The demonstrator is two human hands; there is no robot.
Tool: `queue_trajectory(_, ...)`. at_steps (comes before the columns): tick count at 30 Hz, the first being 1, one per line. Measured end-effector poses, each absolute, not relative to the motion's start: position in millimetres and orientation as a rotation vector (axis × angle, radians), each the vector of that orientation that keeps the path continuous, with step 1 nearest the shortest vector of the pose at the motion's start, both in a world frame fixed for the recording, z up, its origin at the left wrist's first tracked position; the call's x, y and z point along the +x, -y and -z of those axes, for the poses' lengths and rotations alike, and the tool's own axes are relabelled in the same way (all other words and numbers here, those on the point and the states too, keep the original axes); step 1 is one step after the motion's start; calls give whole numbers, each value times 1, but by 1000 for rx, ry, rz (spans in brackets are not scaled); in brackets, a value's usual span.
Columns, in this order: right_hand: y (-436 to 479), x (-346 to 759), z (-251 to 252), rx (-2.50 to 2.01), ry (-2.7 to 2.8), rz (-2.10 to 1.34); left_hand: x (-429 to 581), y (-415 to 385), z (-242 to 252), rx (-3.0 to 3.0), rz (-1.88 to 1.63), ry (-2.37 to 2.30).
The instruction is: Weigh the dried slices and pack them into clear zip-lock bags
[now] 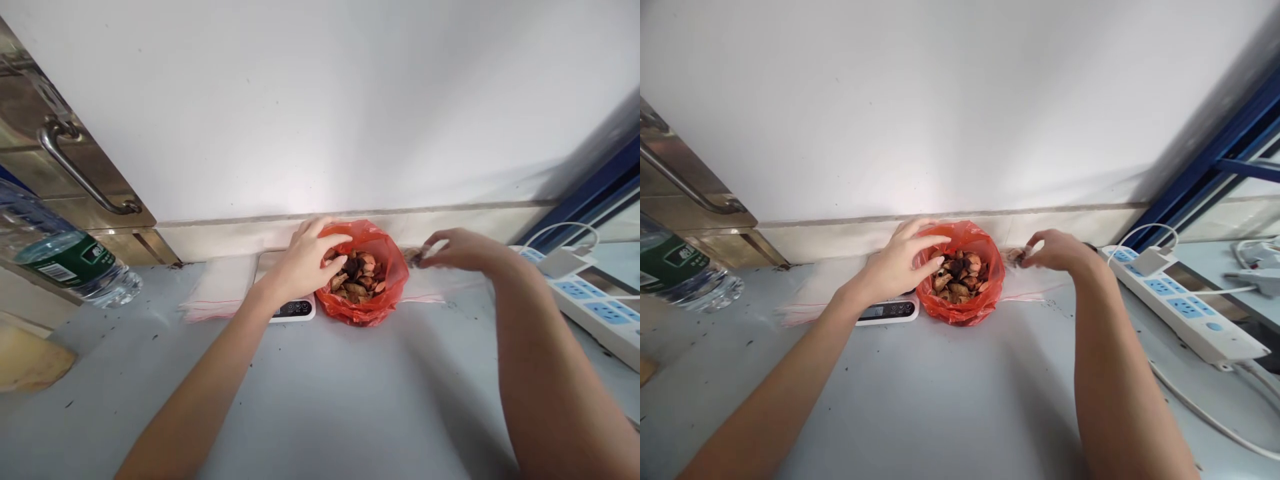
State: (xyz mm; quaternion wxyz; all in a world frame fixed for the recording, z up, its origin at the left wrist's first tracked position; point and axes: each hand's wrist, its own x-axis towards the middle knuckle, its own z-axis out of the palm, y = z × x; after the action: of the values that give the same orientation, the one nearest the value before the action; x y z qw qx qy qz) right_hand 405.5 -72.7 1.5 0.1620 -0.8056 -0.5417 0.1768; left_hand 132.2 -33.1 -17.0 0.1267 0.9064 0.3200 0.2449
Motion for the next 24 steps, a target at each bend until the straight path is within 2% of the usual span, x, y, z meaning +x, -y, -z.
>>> queue_trajectory(6, 93, 380, -40, -2089, 1093, -247, 131, 25, 20, 2583, -1050, -858)
queue_trajectory(11, 101, 369, -41, -1564, 1236, -315, 132, 25, 10, 2071, -1275, -854)
queue_trajectory(14, 99, 356, -42, -1390, 1576, -570, 128, 27, 1, 1671, -1087, -795)
queue_trajectory(18, 92, 335, -38, -1229, 1906, -851, 116, 29, -5, 1602, -724, -681)
queue_trajectory(24, 78, 335, -22, -1469, 1863, -841, 92, 15, -5, 1598, -735, -735)
